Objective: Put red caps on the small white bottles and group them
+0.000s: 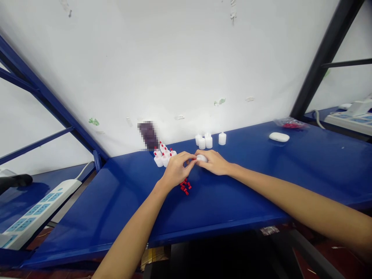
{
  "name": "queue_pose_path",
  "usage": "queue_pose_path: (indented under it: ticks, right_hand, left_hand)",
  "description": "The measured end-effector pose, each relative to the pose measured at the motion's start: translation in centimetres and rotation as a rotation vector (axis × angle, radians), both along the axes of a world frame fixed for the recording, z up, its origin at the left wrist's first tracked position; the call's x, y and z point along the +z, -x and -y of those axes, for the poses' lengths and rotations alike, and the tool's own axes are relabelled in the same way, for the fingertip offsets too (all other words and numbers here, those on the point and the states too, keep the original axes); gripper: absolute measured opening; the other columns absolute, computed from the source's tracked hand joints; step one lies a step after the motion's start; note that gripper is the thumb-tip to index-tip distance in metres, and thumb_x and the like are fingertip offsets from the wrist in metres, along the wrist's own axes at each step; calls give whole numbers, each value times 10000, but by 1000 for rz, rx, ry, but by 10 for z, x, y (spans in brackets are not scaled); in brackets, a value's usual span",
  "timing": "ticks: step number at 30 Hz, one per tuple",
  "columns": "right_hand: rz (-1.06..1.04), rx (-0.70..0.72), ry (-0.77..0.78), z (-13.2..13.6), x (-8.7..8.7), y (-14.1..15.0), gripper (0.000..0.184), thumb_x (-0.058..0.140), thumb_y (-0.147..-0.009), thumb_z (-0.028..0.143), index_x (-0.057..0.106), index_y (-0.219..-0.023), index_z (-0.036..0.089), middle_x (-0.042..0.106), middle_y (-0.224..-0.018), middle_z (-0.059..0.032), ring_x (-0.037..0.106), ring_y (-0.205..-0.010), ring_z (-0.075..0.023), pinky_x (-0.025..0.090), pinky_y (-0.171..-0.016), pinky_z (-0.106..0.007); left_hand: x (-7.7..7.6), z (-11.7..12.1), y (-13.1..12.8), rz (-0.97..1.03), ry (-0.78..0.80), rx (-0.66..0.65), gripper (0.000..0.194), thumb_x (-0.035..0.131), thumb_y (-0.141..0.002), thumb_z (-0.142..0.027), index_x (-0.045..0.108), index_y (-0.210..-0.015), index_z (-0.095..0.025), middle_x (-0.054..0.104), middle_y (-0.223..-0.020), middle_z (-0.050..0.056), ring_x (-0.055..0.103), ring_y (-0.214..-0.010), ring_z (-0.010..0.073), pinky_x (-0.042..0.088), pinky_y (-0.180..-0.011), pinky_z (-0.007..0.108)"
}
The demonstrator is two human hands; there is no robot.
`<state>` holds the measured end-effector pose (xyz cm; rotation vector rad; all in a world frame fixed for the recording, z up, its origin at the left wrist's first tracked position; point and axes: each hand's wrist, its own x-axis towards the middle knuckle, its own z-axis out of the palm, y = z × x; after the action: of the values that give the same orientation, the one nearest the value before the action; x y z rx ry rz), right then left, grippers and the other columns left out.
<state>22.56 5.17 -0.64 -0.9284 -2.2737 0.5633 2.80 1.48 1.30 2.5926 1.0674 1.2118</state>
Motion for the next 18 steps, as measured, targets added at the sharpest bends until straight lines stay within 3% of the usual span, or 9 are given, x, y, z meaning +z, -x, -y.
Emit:
queue_pose_path:
  ticks: [2,7,12,18]
  right_hand:
    - [-26,-10,-2,4,2,0,223,524,-911,398,624,-995,217,627,-767,17,544,-669,-150,332,-632,-249]
    - [-268,117,79,7,1,7,238,519,-910,390,614,-991,187,610,-770,12,540,-678,-142,375,-642,-252]
    - [-497,183,399,9,-4,19,231,488,-897,373,567,-813,173,487,-537,50,468,-472,-113,390,-489,-238]
    - [-515,228,518,9,1,20,243,499,-884,395,587,-888,168,566,-599,30,494,-423,-100,373,-401,-218]
  left_hand:
    - [1,1,-3,73,86,10,131,614,-889,-258,705,-939,-179,699,-856,39,589,-669,107,467,-606,224]
    - [1,0,-8,360,379,-12,229,683,-828,-364,718,-915,-155,704,-920,65,604,-717,123,488,-591,216]
    - [-3,-2,-14,526,452,-24,305,681,-825,-410,704,-977,-147,706,-878,52,583,-657,108,479,-566,215]
    - [-8,1,-18,526,444,-38,315,608,-889,-414,665,-1063,-158,646,-743,12,543,-571,85,438,-516,202]
